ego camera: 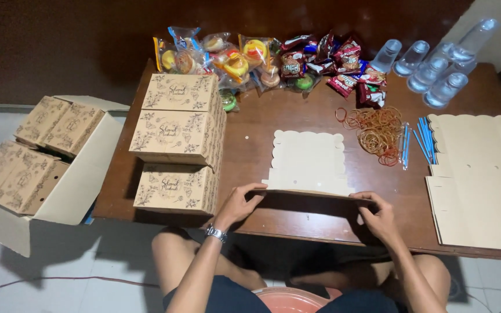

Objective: Assembling a cardboard snack box by folding a flat template and securing tabs.

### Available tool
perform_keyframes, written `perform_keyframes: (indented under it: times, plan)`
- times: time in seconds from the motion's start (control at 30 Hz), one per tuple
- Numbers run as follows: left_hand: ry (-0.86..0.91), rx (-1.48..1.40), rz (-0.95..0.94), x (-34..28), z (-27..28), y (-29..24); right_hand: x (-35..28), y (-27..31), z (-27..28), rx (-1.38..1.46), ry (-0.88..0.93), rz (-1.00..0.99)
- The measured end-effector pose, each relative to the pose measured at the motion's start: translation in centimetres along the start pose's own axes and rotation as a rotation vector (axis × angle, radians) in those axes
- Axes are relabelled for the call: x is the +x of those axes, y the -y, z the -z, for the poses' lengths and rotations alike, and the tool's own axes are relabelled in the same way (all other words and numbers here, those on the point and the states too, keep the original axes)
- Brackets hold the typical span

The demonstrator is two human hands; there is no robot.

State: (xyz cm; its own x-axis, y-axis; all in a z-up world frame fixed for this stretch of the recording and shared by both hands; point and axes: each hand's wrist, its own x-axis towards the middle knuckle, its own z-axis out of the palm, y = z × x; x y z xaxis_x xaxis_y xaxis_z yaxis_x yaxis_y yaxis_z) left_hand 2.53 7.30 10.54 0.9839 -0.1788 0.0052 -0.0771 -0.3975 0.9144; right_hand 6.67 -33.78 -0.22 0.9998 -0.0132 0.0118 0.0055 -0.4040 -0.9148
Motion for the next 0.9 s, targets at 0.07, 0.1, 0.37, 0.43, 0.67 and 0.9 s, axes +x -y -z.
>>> perform_keyframes:
  times: [0.07, 0.1, 0.37, 0.43, 0.67, 0.9]
  plan:
    - [-0.036, 0.009, 0.043, 0.7, -0.9, 2.9, 0.3, -1.4, -0.5, -0.001, -0.074, -0.001]
    - [-0.075, 0.016, 0.085, 1.0, -1.4, 4.3, 0.4, -2.0, -0.6, -0.004, -0.145, 0.0]
    - [-0.291, 0.099, 0.12, 1.2, -3.7, 5.3, 0.3, -0.9, -2.2, 0.06, -0.264, 0.04]
    - [-0.324, 0.123, 0.08, 1.6, -4.4, 5.9, 0.3, -0.3, -2.5, 0.061, -0.287, 0.044]
    - [-0.459, 0.344, 0.012, 1.9, -6.4, 6.3, -0.1, 2.1, -3.2, -0.135, -0.392, 0.079]
    - [-0.541, 0.496, -0.108, 1.9, -7.0, 6.5, -0.1, 2.3, -3.8, -0.228, -0.431, 0.091]
